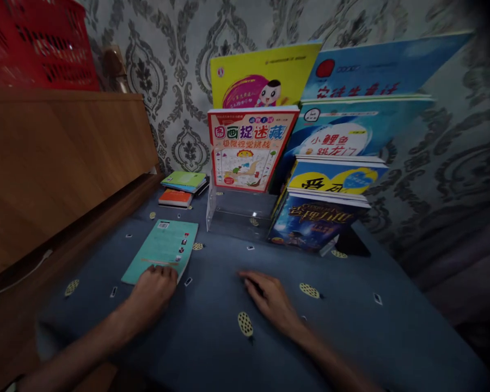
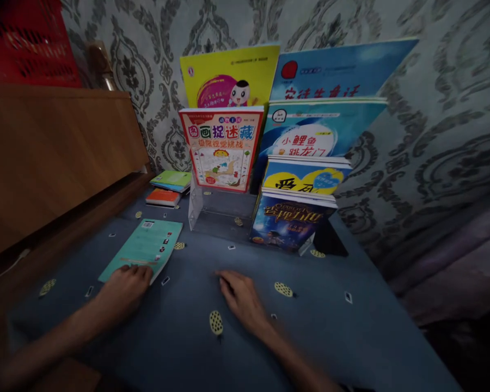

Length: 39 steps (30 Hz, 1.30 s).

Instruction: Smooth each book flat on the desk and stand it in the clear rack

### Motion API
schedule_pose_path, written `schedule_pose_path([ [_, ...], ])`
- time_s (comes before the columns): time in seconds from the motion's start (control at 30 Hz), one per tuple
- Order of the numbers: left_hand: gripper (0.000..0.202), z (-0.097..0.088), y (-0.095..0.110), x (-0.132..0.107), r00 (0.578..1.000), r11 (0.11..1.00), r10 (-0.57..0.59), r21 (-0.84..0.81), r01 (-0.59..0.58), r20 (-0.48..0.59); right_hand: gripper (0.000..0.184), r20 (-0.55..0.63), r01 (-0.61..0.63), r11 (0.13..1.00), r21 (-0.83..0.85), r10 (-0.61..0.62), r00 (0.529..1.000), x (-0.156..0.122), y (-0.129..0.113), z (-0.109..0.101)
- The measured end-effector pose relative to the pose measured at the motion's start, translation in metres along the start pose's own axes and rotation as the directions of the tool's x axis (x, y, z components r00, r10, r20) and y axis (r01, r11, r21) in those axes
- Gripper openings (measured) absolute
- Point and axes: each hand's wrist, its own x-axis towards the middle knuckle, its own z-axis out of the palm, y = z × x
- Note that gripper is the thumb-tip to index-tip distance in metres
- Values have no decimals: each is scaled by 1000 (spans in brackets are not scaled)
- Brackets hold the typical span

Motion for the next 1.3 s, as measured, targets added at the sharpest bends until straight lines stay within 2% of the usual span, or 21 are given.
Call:
schedule_pose_path([
  [0.07,34,6,20,-15,996,996,84,19,-83,-25,33,4,4,1000,11,-5,1000,1,-3,-1],
  [0.13,32,17,41,-30,980,985,170,56,-165,-104,32,6,-2,1000,12,2,1000,1,-6,-2],
  [0.2,33,28,60,-45,936,965,254,122,-230,-242,32,18,-9,1000,11,9,1000,1,-8,-2],
  [0.27,37,34,76,-55,865,933,358,176,-314,-352,32,17,-5,1000,7,5,1000,0,-9,-2],
  [0.37,39,32,95,-57,778,894,448,201,-401,-441,32,-47,-20,999,-39,19,999,0,-8,-2],
  [0.47,43,26,112,-42,742,876,476,184,-446,-471,31,-144,-57,994,-89,44,989,0,-6,-2],
  [0.57,46,27,122,-27,741,874,475,154,-462,-474,31,-166,-51,995,-85,37,985,-2,-5,-4],
  [0.63,46,32,122,-22,742,879,463,143,-455,-484,32,-153,-35,997,-72,23,988,-3,-4,-5],
  [0.83,49,41,101,-24,717,850,512,163,-500,-473,29,-144,-2,996,-89,-11,990,-4,-7,-4],
  [0.93,47,33,98,-18,737,861,499,160,-483,-456,28,-135,0,998,-62,-8,991,-2,-8,0],
  [1.07,46,21,94,-2,778,869,490,145,-473,-393,29,-67,54,996,-66,-58,996,0,-5,7],
  [1.3,45,16,81,6,806,876,462,49,-480,-370,29,-30,91,987,-136,-96,995,7,-1,8],
])
